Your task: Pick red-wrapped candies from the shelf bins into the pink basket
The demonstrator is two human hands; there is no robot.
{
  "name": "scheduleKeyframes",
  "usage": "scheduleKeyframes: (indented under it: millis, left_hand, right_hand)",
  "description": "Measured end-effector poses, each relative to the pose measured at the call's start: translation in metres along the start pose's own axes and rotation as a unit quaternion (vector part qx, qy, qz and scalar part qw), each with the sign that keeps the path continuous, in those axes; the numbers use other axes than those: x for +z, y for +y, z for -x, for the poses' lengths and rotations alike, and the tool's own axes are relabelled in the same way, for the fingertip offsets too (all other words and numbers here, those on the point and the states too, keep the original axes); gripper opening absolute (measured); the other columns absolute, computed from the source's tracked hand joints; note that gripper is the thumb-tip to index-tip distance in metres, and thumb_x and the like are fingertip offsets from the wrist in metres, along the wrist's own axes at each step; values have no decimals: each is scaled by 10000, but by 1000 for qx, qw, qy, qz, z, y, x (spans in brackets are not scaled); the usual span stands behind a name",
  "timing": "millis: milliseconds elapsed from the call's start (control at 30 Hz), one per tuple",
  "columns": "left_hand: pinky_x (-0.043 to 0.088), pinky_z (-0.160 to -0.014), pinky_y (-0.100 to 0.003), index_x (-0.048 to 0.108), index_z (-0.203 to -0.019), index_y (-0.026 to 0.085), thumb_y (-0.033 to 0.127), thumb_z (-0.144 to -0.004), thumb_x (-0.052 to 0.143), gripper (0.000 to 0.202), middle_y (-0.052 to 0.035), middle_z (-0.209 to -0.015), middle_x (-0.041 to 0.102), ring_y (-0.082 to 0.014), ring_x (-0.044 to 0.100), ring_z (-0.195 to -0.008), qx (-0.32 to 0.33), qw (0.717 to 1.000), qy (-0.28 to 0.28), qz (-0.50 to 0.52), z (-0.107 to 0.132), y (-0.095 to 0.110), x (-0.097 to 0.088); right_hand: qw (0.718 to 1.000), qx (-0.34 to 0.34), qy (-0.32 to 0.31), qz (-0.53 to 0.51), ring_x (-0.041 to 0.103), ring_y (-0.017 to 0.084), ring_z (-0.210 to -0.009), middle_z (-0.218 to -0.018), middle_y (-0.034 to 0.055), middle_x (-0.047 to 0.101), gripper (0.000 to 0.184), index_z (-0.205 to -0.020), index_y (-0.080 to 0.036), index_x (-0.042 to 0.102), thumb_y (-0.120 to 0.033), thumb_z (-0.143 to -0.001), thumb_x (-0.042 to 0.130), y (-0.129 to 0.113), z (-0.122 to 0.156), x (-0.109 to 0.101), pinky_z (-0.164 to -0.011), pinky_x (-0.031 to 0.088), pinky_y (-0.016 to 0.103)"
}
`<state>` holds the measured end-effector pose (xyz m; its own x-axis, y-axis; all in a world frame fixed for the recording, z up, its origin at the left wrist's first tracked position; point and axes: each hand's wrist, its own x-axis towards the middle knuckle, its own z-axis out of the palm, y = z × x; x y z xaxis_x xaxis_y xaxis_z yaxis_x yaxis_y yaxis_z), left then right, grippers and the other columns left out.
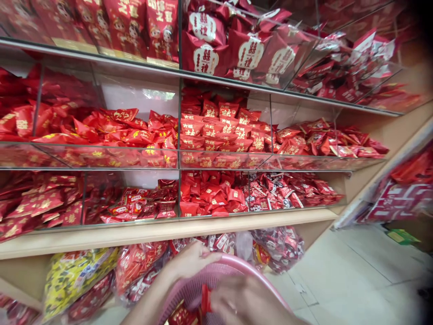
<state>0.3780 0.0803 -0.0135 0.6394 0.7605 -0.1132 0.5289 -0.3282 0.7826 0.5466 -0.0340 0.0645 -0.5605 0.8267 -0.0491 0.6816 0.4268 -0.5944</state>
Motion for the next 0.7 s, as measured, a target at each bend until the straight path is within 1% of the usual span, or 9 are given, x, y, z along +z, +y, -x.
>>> scheduleKeyframes:
  millis: [33, 100, 133, 167, 233, 300, 367, 533, 700]
  left_hand:
    - [192, -490, -253, 330, -536, 202, 704, -777, 397, 561, 63, -549, 237, -91, 222, -521, 3, 1000, -1, 0, 0, 0, 0]
    - [193, -486, -250, 341, -537, 198, 685, -790, 399, 551, 63, -545, 246, -89, 227, -518, 6, 1000, 0, 0, 0, 2, -1]
    - [192, -482, -249, 345, -539, 198, 677, -792, 405, 546, 62, -544, 247, -89, 229, -516, 4, 1000, 2, -2, 1, 2, -1]
    - [190, -477, -248, 345, -541, 199, 673, -791, 412, 540, 63, -544, 244, -89, 229, -514, 0, 1000, 4, -3, 1, 3, -1]
    - [190, -468, -245, 341, -544, 201, 667, -792, 417, 533, 63, -544, 242, -89, 229, -512, -5, 1000, 4, -5, 2, 3, -1]
    - [194, -466, -241, 335, -546, 202, 665, -792, 419, 530, 62, -546, 246, -90, 235, -516, -6, 1000, 6, -8, 2, 3, -1]
    - [194, -465, -239, 336, -546, 202, 666, -792, 416, 531, 62, -545, 246, -91, 237, -520, -11, 1000, 6, -13, 2, 4, -2]
    - [184, -462, -239, 339, -542, 199, 660, -796, 413, 531, 60, -541, 246, -90, 231, -521, -9, 1000, 8, -11, 2, 6, -3]
    - [183, -457, -240, 334, -544, 199, 652, -798, 421, 526, 62, -539, 243, -87, 232, -511, -6, 1000, 9, -5, 1, 2, -1]
  right_hand:
    - [998, -14, 59, 24, 581, 150, -771, -854, 20, 651, 234, -861, -221, 671, -245, -920, 446, 5, -14, -18, -707, 436, 279]
    - [976, -8, 207, 67, 569, 158, -785, -817, 19, 644, 201, -852, -199, 664, -237, -910, 475, 17, -44, -54, -725, 414, 274]
    - [963, -3, 254, 87, 567, 162, -811, -835, 23, 644, 177, -866, -191, 664, -233, -901, 496, 23, -59, -70, -749, 406, 272]
    - [952, 12, 285, 111, 563, 168, -852, -870, 29, 643, 164, -885, -190, 664, -228, -897, 505, 29, -73, -84, -777, 399, 270]
    - [920, 63, 345, 175, 548, 186, -901, -910, 52, 627, 165, -916, -187, 671, -228, -894, 512, 39, -96, -102, -806, 386, 277]
    - [895, 108, 371, 220, 538, 207, -925, -931, 81, 617, 202, -918, -183, 682, -256, -907, 494, 46, -112, -109, -798, 386, 286]
    - [885, 136, 380, 233, 541, 223, -914, -919, 101, 618, 246, -871, -178, 695, -291, -913, 480, 49, -123, -108, -765, 390, 293]
    - [883, 150, 395, 204, 567, 227, -859, -853, 108, 647, 265, -749, -173, 702, -297, -886, 512, 50, -132, -102, -709, 381, 294]
    - [888, 177, 403, 132, 608, 214, -775, -764, 85, 678, 266, -688, -191, 698, -341, -852, 551, 50, -137, -103, -640, 364, 281]
